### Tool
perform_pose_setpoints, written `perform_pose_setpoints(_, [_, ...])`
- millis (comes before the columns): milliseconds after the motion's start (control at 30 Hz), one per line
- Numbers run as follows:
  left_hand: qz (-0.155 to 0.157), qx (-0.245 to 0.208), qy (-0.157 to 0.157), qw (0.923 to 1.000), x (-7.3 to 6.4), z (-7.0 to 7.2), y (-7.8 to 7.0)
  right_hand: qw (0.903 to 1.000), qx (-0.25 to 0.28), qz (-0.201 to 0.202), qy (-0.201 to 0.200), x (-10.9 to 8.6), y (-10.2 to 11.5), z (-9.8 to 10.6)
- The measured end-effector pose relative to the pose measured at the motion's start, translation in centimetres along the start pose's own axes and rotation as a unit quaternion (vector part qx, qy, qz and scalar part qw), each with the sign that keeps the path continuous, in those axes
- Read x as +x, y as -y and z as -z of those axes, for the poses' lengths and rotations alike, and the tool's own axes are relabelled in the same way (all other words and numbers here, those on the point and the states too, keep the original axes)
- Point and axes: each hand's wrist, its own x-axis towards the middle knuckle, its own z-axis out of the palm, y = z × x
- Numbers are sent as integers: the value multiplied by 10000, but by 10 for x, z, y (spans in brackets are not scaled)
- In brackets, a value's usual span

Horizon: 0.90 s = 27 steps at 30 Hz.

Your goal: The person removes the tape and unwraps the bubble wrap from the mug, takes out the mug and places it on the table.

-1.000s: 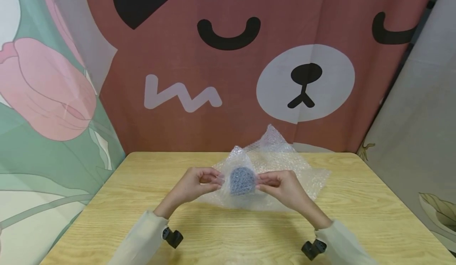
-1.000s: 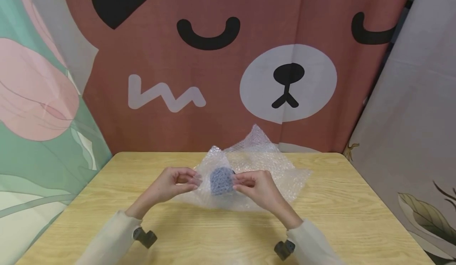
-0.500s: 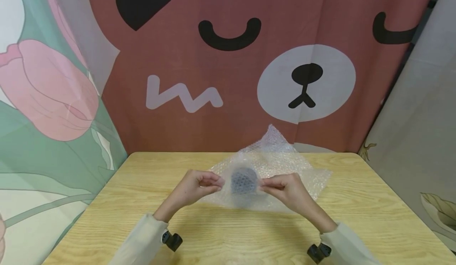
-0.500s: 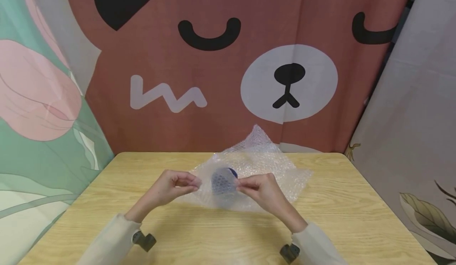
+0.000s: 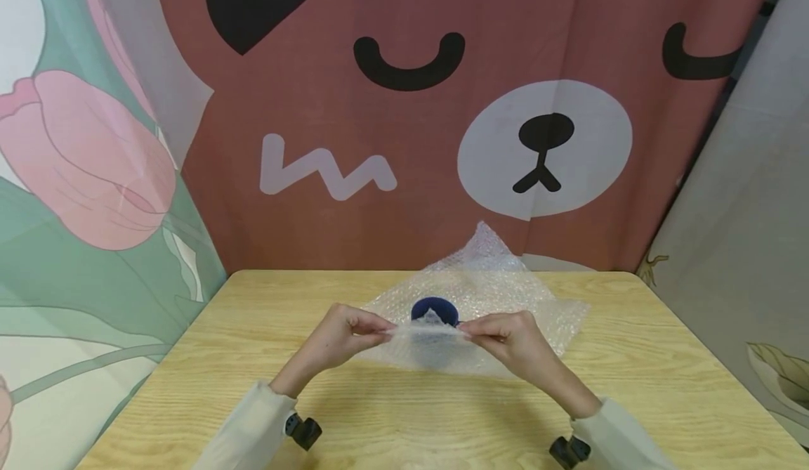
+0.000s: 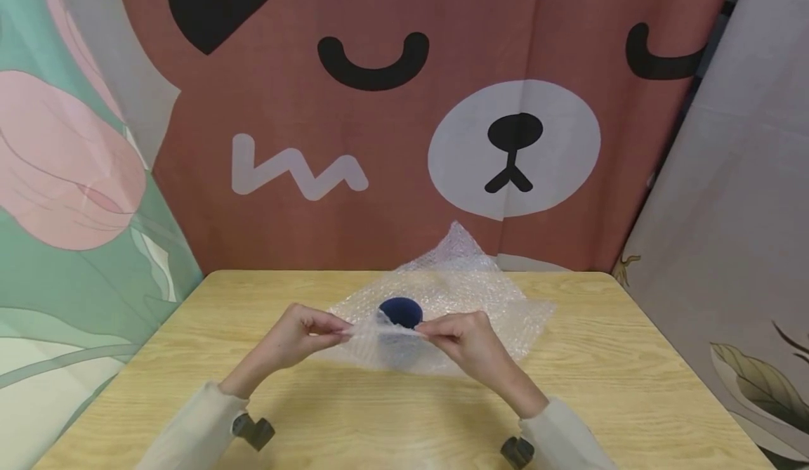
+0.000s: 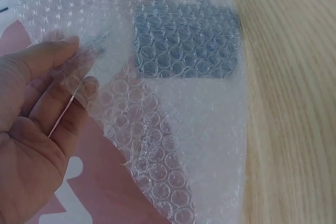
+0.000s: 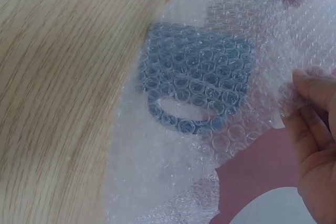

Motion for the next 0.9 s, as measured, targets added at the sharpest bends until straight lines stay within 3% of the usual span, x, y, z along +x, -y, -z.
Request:
perform_pose_setpoints(333, [-19,3,287,9996,-10,1,-3,9981,120,438,408,-4,4,3])
perform_pose_setpoints(533, [-226,203,503,9983,-16,0,-7,9947,199,620,801,-8,8,7])
perform_pose_setpoints(900, [-444,503,904,9936,-33,-4,-13,9833,218,1435,1097,-16,20,5])
